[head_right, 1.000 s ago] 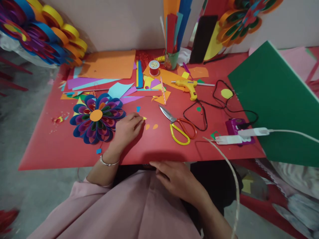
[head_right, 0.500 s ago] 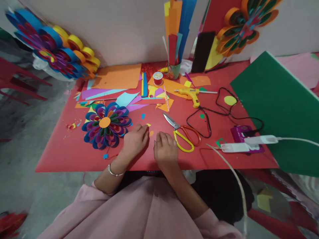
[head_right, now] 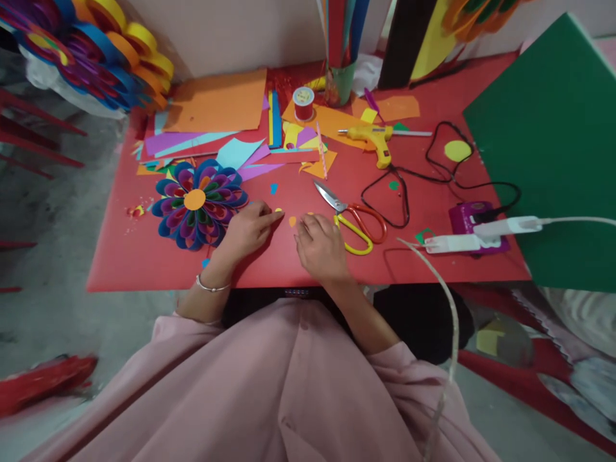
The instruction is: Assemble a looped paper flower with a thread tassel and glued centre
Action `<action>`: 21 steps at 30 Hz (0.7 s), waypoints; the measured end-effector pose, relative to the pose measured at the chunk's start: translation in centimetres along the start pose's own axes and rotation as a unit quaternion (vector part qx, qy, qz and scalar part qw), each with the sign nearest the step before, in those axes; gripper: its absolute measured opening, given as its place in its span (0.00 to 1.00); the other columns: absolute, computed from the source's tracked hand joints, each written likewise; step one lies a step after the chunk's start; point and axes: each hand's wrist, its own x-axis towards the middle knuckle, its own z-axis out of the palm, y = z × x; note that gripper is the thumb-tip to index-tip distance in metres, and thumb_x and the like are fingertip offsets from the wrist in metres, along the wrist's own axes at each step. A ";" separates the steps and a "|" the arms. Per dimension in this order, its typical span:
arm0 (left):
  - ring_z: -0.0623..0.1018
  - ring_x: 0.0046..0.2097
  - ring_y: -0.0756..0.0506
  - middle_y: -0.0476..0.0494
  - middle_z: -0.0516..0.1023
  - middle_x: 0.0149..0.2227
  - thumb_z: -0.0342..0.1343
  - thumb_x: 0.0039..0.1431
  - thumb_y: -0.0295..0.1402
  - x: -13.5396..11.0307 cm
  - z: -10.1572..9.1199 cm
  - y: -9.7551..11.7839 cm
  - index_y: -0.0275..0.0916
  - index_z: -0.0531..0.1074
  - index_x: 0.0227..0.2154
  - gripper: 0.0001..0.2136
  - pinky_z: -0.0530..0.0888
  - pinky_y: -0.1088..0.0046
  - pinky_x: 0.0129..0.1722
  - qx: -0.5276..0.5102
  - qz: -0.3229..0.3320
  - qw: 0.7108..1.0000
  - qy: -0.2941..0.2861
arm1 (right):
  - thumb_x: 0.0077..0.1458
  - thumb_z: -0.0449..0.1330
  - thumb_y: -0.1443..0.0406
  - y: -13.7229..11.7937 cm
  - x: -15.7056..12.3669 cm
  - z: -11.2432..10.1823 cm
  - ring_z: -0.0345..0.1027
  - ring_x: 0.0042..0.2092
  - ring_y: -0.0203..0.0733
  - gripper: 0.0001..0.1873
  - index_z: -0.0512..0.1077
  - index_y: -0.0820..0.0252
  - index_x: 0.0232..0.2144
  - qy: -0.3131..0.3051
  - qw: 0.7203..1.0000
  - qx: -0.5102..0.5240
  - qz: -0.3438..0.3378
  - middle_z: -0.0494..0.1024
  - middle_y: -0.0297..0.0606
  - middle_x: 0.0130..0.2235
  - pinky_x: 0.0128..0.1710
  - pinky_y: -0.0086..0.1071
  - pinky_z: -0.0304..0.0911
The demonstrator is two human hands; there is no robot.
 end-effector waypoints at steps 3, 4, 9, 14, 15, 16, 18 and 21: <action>0.73 0.42 0.43 0.38 0.75 0.42 0.41 0.77 0.38 -0.1 0.3 0.1 0.45 0.80 0.54 0.21 0.67 0.66 0.38 -0.010 0.008 1.000 0.008 | 0.74 0.48 0.59 -1.1 -0.2 0.0 0.64 0.54 0.54 0.24 0.72 0.61 0.64 -0.031 0.999 -0.022 0.008 0.78 0.51 0.53 0.52 0.46 0.57; 0.73 0.42 0.43 0.38 0.75 0.42 0.41 0.77 0.39 -0.1 0.4 0.1 0.45 0.80 0.54 0.21 0.67 0.66 0.38 -0.015 0.012 1.000 0.009 | 0.74 0.48 0.58 -1.3 -0.2 0.1 0.64 0.52 0.54 0.25 0.70 0.60 0.65 -0.043 0.999 -0.029 0.015 0.78 0.51 0.52 0.50 0.46 0.57; 0.74 0.43 0.43 0.38 0.75 0.42 0.44 0.76 0.37 -0.2 0.6 0.0 0.46 0.82 0.51 0.19 0.68 0.66 0.39 -0.031 0.032 0.999 0.013 | 0.74 0.48 0.55 -1.8 0.1 0.5 0.61 0.50 0.53 0.26 0.69 0.59 0.66 -0.057 0.996 -0.050 0.044 0.76 0.50 0.48 0.46 0.45 0.54; 0.75 0.44 0.43 0.38 0.76 0.44 0.44 0.75 0.34 -0.3 0.4 0.2 0.45 0.82 0.50 0.18 0.70 0.65 0.40 -0.041 0.032 0.999 0.011 | 0.74 0.48 0.56 -1.9 0.2 0.7 0.62 0.47 0.53 0.25 0.72 0.58 0.64 -0.029 0.997 -0.056 0.054 0.77 0.49 0.45 0.44 0.44 0.54; 0.75 0.45 0.43 0.38 0.77 0.45 0.45 0.75 0.34 -0.3 0.3 0.3 0.45 0.82 0.49 0.18 0.70 0.65 0.41 -0.042 0.032 0.999 0.011 | 0.74 0.48 0.57 -1.9 0.1 0.8 0.63 0.47 0.52 0.24 0.72 0.58 0.63 -0.016 0.997 -0.056 0.051 0.77 0.49 0.45 0.44 0.44 0.54; 0.76 0.45 0.43 0.38 0.77 0.45 0.45 0.75 0.34 -0.3 0.3 0.4 0.45 0.82 0.48 0.18 0.71 0.66 0.42 -0.044 0.033 0.998 0.013 | 0.74 0.49 0.57 -1.8 0.0 0.9 0.64 0.46 0.51 0.24 0.73 0.58 0.63 -0.002 0.997 -0.055 0.045 0.78 0.48 0.44 0.44 0.43 0.54; 0.77 0.47 0.43 0.38 0.79 0.46 0.47 0.74 0.33 -0.3 0.3 0.5 0.45 0.82 0.48 0.17 0.72 0.66 0.43 -0.052 0.037 0.998 0.018 | 0.74 0.50 0.59 -1.6 -0.3 1.0 0.65 0.45 0.50 0.21 0.76 0.58 0.60 0.026 0.998 -0.054 0.031 0.79 0.46 0.43 0.44 0.42 0.54; 0.78 0.50 0.43 0.38 0.80 0.49 0.49 0.72 0.31 -0.3 0.3 0.3 0.43 0.82 0.47 0.15 0.74 0.66 0.45 -0.067 0.047 0.996 0.030 | 0.73 0.52 0.62 -1.2 -0.9 1.2 0.67 0.43 0.47 0.17 0.81 0.57 0.51 0.060 0.997 -0.047 0.021 0.81 0.43 0.40 0.44 0.42 0.55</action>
